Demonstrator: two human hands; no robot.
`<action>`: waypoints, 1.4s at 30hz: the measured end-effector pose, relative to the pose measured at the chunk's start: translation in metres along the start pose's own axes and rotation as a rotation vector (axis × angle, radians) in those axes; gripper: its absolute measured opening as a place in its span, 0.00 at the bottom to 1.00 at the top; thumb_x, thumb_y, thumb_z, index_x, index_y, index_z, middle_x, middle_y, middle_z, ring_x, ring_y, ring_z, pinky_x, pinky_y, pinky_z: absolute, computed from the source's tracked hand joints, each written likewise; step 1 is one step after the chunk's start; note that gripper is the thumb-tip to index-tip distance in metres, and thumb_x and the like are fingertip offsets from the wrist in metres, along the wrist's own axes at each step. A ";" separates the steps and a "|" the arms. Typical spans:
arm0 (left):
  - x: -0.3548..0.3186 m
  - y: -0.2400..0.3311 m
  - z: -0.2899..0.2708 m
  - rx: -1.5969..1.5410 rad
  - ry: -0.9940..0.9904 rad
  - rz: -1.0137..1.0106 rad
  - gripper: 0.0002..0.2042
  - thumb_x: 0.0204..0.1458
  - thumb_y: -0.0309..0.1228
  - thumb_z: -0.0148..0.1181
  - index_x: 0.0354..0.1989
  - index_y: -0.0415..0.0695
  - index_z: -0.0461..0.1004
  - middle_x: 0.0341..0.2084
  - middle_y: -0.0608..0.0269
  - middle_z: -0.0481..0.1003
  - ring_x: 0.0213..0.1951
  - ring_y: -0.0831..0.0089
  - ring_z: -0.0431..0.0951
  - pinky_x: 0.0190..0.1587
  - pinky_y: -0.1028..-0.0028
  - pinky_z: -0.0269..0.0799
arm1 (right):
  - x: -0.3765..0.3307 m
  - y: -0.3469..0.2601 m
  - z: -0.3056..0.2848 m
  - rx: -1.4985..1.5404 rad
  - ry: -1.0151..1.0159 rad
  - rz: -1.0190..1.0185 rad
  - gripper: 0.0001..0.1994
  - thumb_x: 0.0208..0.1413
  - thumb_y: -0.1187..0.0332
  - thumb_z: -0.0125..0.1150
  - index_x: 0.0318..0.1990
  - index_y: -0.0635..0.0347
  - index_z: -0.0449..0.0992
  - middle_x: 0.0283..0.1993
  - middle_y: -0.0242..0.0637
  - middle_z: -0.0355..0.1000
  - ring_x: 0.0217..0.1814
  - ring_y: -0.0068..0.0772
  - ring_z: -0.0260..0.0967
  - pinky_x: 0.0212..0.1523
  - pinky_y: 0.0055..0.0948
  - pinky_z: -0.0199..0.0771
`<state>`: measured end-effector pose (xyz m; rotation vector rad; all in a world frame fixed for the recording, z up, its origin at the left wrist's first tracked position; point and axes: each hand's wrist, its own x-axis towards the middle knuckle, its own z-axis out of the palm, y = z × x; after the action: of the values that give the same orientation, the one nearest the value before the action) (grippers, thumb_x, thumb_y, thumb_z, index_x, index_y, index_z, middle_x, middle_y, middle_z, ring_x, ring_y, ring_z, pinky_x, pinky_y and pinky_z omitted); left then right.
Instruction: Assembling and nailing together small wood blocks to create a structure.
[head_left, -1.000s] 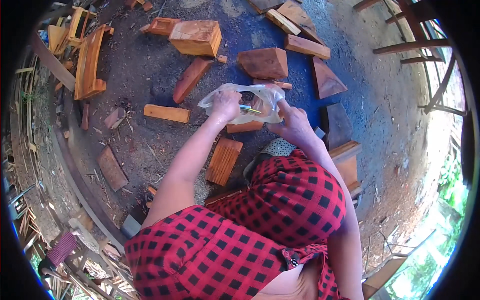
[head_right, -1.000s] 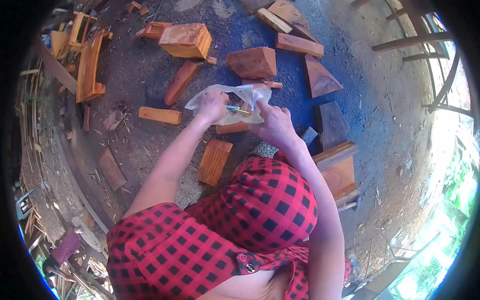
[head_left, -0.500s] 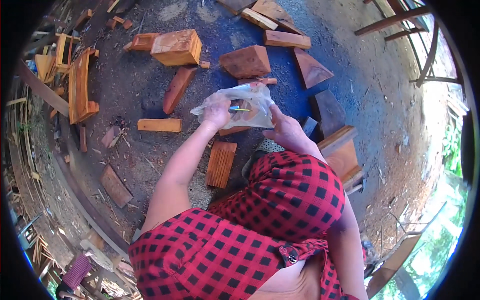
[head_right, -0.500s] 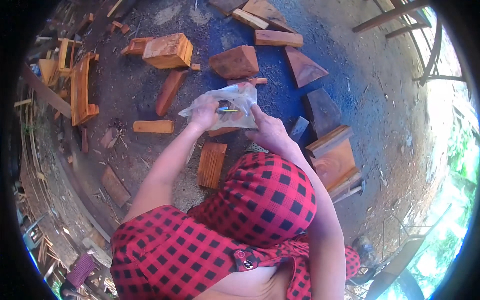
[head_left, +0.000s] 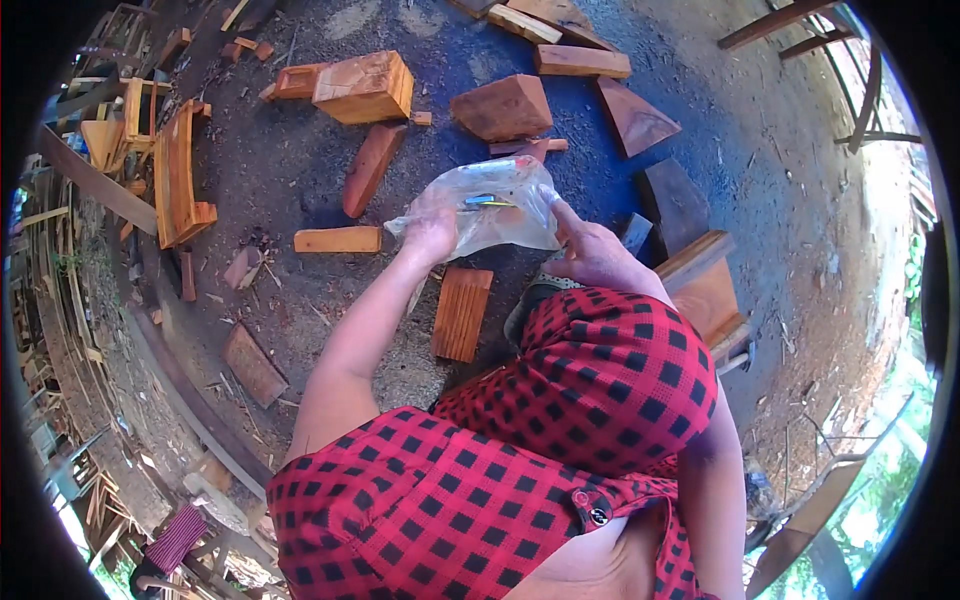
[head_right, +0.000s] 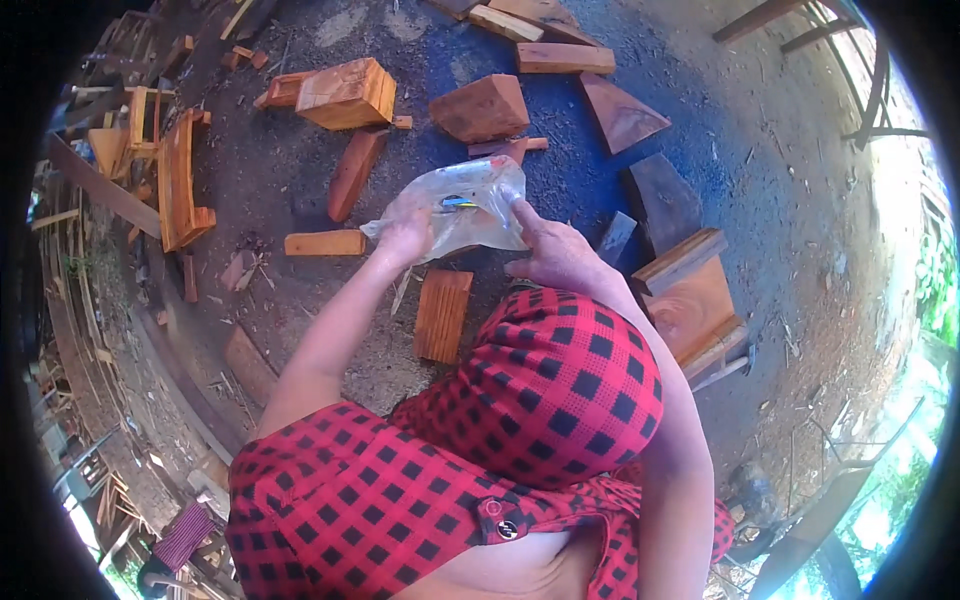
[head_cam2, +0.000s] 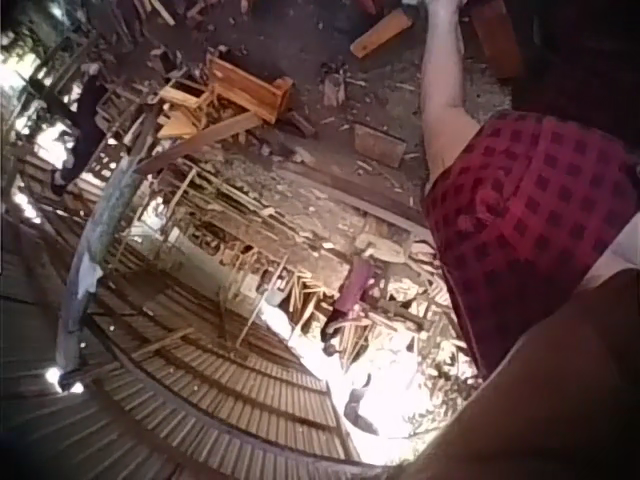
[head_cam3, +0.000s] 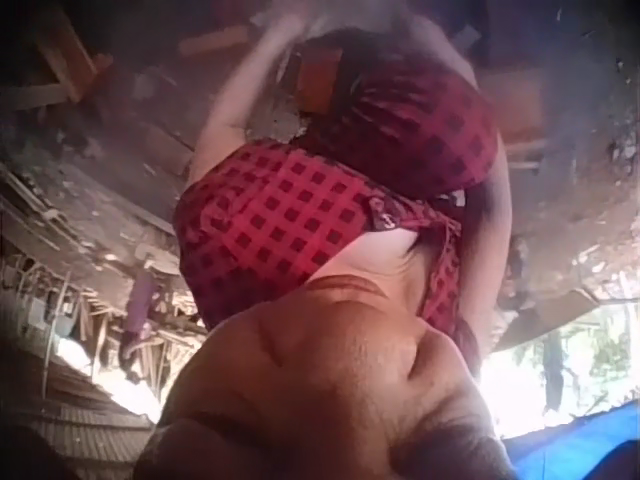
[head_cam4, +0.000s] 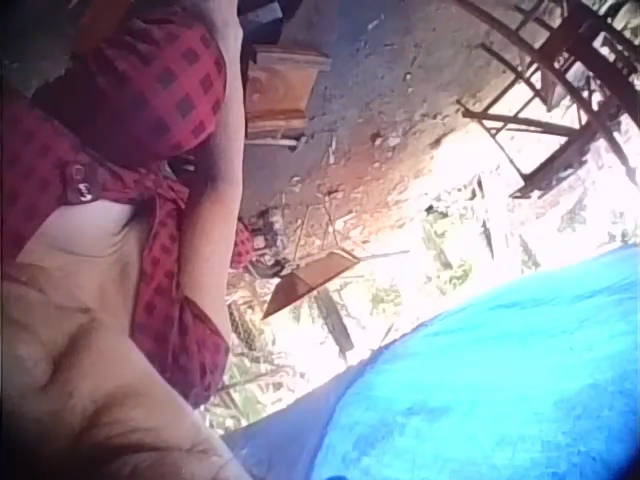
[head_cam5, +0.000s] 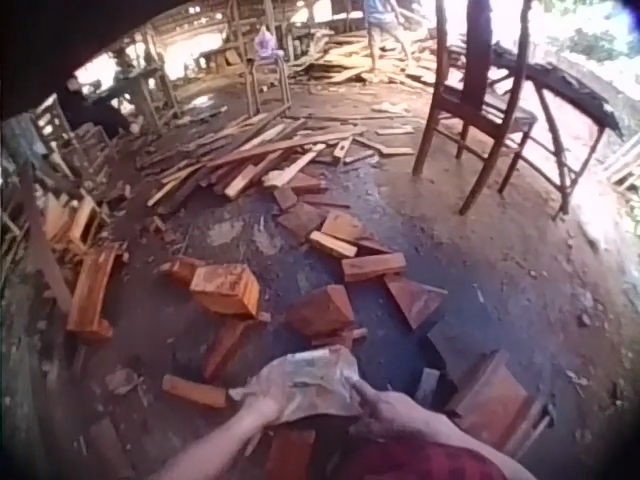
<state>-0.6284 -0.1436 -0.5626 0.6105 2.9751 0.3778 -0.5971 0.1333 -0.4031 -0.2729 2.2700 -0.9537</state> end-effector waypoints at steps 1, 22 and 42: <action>0.000 0.008 -0.007 0.008 0.012 -0.026 0.15 0.45 0.30 0.50 0.42 0.40 0.72 0.45 0.49 0.69 0.50 0.51 0.65 0.53 0.56 0.60 | 0.000 0.003 0.001 -0.001 0.013 -0.014 0.45 0.41 0.62 0.65 0.66 0.52 0.43 0.40 0.52 0.71 0.46 0.54 0.69 0.47 0.41 0.67; 0.014 0.033 0.024 -0.045 0.044 -0.151 0.09 0.45 0.29 0.48 0.28 0.42 0.76 0.31 0.51 0.76 0.35 0.57 0.77 0.39 0.60 0.71 | -0.007 0.017 0.017 0.168 0.084 0.086 0.42 0.41 0.64 0.67 0.65 0.51 0.49 0.39 0.49 0.71 0.37 0.45 0.72 0.39 0.36 0.70; 0.015 0.061 -0.017 -0.236 -0.176 -0.243 0.13 0.48 0.31 0.46 0.37 0.43 0.76 0.38 0.50 0.75 0.45 0.55 0.74 0.49 0.60 0.68 | -0.139 0.147 0.102 0.777 0.101 0.345 0.26 0.48 0.72 0.62 0.57 0.60 0.64 0.46 0.38 0.69 0.41 0.27 0.69 0.44 0.29 0.70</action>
<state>-0.6210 -0.0868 -0.5312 0.2409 2.7369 0.6071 -0.4169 0.2392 -0.4909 0.4936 1.7691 -1.5715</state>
